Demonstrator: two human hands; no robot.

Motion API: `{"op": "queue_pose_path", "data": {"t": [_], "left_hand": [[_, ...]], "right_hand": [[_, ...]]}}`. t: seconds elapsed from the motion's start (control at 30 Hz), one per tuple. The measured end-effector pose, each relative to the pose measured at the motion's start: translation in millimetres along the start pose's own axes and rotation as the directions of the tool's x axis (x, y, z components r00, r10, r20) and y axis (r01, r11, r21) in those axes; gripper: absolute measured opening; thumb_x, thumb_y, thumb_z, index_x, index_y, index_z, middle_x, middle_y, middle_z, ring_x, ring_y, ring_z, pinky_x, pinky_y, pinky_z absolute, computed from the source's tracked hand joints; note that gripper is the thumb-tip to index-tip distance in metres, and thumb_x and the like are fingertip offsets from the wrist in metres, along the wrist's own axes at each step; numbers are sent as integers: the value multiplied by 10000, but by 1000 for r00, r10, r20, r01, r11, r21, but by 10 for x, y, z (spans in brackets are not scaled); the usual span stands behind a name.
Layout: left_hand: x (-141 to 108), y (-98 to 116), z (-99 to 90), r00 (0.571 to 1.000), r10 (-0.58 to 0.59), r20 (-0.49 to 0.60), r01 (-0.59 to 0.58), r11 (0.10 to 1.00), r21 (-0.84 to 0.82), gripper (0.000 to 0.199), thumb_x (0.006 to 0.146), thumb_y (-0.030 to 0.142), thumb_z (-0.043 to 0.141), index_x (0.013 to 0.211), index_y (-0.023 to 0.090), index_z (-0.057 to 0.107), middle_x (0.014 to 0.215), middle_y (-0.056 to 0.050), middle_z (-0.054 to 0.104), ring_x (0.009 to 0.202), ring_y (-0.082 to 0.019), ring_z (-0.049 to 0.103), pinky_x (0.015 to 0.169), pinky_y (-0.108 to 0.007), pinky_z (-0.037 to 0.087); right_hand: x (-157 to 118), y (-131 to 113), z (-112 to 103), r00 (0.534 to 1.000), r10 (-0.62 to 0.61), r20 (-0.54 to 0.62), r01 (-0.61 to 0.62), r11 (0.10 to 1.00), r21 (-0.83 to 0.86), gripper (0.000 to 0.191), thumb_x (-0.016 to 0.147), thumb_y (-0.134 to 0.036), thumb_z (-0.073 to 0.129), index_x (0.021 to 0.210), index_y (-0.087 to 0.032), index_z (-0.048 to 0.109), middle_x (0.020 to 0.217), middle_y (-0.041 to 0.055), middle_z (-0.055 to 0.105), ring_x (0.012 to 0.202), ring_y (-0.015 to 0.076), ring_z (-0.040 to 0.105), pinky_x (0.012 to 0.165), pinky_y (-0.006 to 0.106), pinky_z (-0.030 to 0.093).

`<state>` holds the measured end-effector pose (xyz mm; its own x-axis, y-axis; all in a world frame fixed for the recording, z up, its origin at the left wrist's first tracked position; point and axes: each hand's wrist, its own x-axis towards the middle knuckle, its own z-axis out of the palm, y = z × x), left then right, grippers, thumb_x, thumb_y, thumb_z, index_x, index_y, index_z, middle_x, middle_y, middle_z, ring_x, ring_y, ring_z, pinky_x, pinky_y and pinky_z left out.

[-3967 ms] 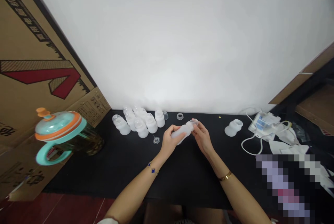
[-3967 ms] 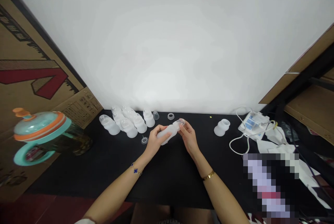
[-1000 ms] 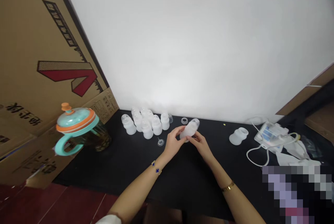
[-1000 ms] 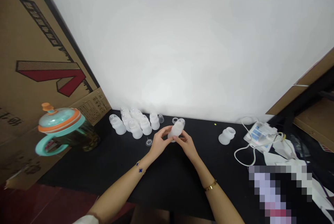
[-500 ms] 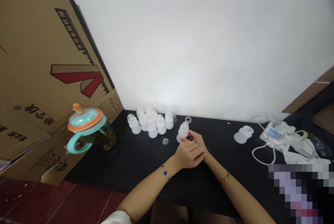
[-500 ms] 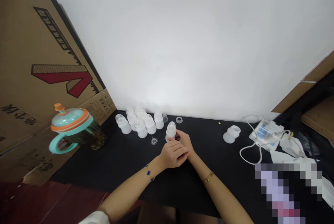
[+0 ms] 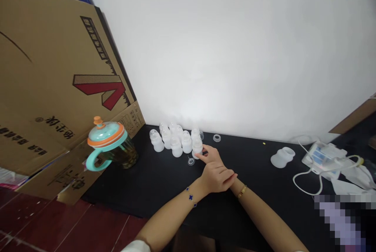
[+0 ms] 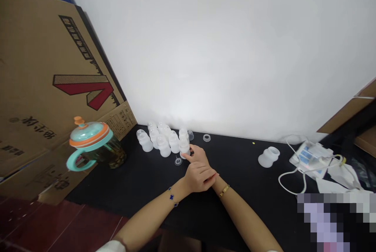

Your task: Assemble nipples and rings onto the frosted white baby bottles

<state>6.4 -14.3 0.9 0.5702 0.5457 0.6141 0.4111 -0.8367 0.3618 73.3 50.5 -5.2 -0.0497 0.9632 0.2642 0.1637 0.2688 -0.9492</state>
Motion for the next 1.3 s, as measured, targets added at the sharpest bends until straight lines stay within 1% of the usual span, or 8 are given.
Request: {"op": "queue_pose_path", "data": {"t": [0.17, 0.3, 0.57, 0.7, 0.87, 1.0, 1.1, 1.3], "left_hand": [[-2, 4, 3, 1000, -6, 1, 6, 1000, -18, 305, 951, 318, 485, 821, 233, 747, 643, -91, 689, 604, -218, 635, 613, -361, 498], [-7, -1, 13, 1000, 17, -2, -17, 1000, 12, 296, 943, 294, 490, 803, 224, 741, 645, -91, 684, 602, -214, 632, 606, -355, 490], [1, 33, 3, 998, 68, -4, -67, 993, 95, 300, 943, 310, 493, 777, 227, 729, 561, -61, 635, 510, -172, 555, 522, -320, 416], [7, 45, 9, 997, 77, -26, -75, 995, 70, 272, 931, 309, 519, 753, 227, 708, 550, -47, 623, 490, -152, 531, 496, -307, 379], [17, -1, 49, 949, 251, -189, -200, 947, 252, 214, 883, 243, 609, 676, 204, 650, 481, 25, 560, 441, -107, 494, 456, -275, 329], [25, -30, 74, 915, 317, -249, -225, 914, 338, 217, 859, 245, 647, 649, 196, 622, 458, 48, 539, 431, -93, 491, 449, -263, 320], [28, -30, 70, 922, 312, -229, -222, 911, 348, 216, 861, 255, 644, 653, 200, 624, 453, 48, 541, 428, -94, 494, 442, -266, 320], [30, 1, 59, 931, 300, -206, -225, 920, 321, 211, 873, 259, 629, 671, 198, 629, 463, 44, 557, 436, -94, 510, 447, -267, 322]], "right_hand": [[1, 99, 88, 974, -171, 147, 205, 941, -268, 318, 754, -516, 775, 894, -233, 738, 780, 45, 704, 682, 225, 625, 597, 341, 517], [-5, 98, -43, 951, -244, 191, 297, 891, -342, 368, 751, -517, 774, 986, -235, 743, 882, 34, 738, 758, 237, 651, 610, 317, 501], [284, 265, -629, 957, -287, -38, 224, 818, -530, 332, 936, -499, 566, 1106, -263, 727, 998, 61, 755, 840, 247, 684, 800, 387, 523], [516, 387, -523, 926, -363, 105, 340, 679, -651, 406, 968, -458, 523, 1277, -229, 654, 1230, 112, 697, 1149, 296, 627, 995, 436, 476], [811, 528, -225, 890, -308, 337, 456, 582, -673, 467, 967, -336, 512, 1419, -222, 543, 1444, 117, 565, 1304, 301, 532, 1085, 467, 415], [948, 602, -115, 897, -285, 339, 443, 600, -666, 407, 932, -281, 556, 1332, -236, 617, 1374, 104, 629, 1254, 300, 581, 1054, 462, 448], [970, 615, -158, 906, -302, 296, 423, 626, -655, 370, 930, -291, 565, 1289, -240, 640, 1261, 88, 700, 1167, 274, 642, 1021, 429, 483], [714, 621, -628, 938, -315, 144, 332, 706, -626, 436, 907, -399, 602, 1307, -227, 617, 1170, 93, 728, 1036, 286, 693, 952, 460, 522]]}}
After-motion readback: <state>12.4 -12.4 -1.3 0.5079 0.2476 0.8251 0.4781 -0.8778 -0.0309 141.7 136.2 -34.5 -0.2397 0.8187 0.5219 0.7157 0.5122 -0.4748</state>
